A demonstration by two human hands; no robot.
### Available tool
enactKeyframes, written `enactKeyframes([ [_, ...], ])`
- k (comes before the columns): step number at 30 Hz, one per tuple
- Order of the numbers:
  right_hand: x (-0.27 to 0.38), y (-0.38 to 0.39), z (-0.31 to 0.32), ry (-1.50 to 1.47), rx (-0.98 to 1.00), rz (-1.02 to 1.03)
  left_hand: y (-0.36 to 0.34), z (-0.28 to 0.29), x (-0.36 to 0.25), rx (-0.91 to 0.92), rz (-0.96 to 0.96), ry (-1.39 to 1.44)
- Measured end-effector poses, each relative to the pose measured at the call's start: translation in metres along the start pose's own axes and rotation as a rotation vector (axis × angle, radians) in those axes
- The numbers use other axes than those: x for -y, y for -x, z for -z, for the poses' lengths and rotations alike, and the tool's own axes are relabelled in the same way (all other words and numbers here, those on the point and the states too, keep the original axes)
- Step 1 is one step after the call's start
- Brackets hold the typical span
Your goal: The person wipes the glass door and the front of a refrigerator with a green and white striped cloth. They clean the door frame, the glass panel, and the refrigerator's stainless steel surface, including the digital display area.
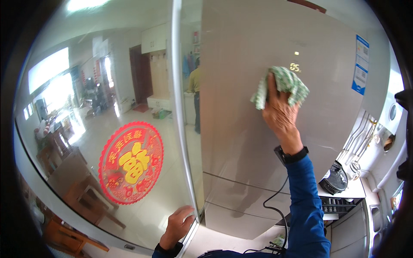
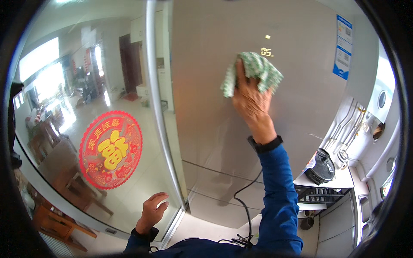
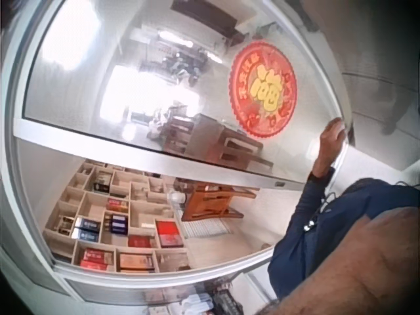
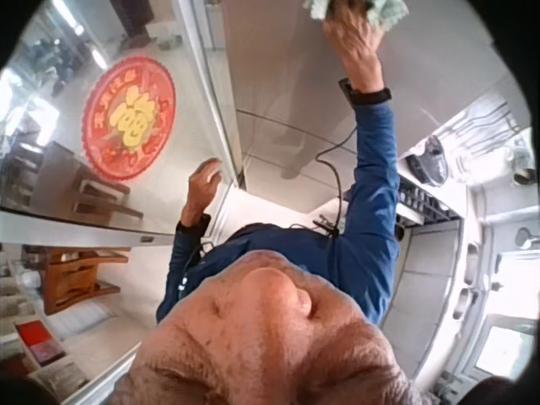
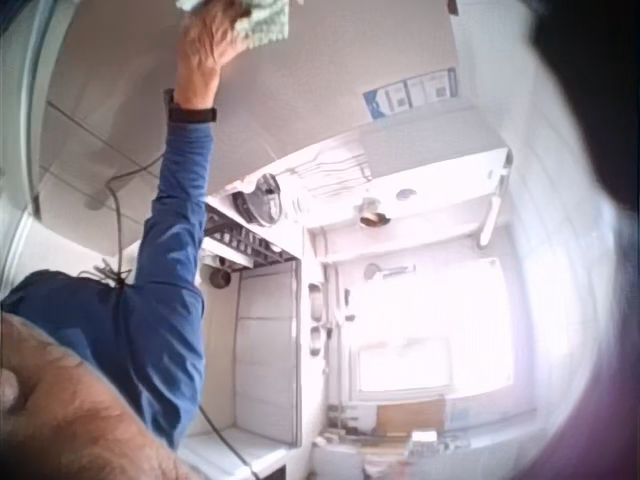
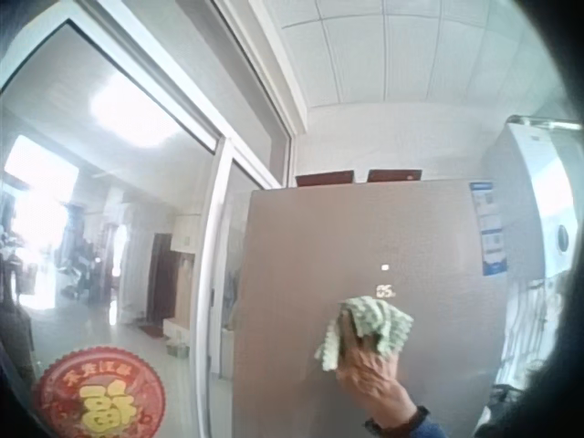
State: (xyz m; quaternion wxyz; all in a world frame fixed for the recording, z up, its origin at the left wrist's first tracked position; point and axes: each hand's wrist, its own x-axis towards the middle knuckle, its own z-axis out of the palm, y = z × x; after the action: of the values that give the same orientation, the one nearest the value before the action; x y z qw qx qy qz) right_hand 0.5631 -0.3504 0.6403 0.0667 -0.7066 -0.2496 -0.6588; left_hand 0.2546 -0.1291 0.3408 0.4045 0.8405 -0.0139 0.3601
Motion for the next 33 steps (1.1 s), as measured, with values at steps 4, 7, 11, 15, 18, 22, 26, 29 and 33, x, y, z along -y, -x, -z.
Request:
enactKeyframes([
  [4, -0.011, -0.035, 0.002, -0.064, 0.074, 0.082, -0.013, -0.035, -0.005, 0.045, 0.035, 0.072],
  [7, -0.038, -0.056, 0.011, 0.019, 0.102, 0.082, -0.019, -0.056, -0.006, 0.081, -0.008, 0.091],
  [11, -0.1, -0.084, 0.024, 0.175, -0.059, -0.002, -0.026, -0.071, -0.003, 0.141, 0.019, 0.145],
  [15, -0.151, -0.097, 0.025, 0.165, -0.212, -0.136, -0.034, -0.072, 0.009, 0.135, -0.022, 0.126],
  [18, -0.159, -0.103, 0.015, 0.275, -0.212, -0.153, -0.039, -0.069, 0.017, 0.148, -0.032, 0.126],
  [22, -0.145, -0.136, 0.007, 0.254, -0.266, -0.095, -0.045, -0.061, 0.026, 0.183, -0.024, 0.109],
  [26, -0.094, -0.17, -0.003, 0.117, -0.215, 0.041, -0.054, -0.056, 0.035, 0.19, -0.058, 0.085],
  [29, -0.037, -0.19, -0.016, -0.105, 0.142, 0.102, -0.054, -0.057, 0.038, 0.236, -0.035, 0.101],
  [33, 0.023, -0.189, -0.034, 0.074, 0.028, 0.184, -0.055, -0.057, 0.042, 0.296, 0.032, 0.172],
])
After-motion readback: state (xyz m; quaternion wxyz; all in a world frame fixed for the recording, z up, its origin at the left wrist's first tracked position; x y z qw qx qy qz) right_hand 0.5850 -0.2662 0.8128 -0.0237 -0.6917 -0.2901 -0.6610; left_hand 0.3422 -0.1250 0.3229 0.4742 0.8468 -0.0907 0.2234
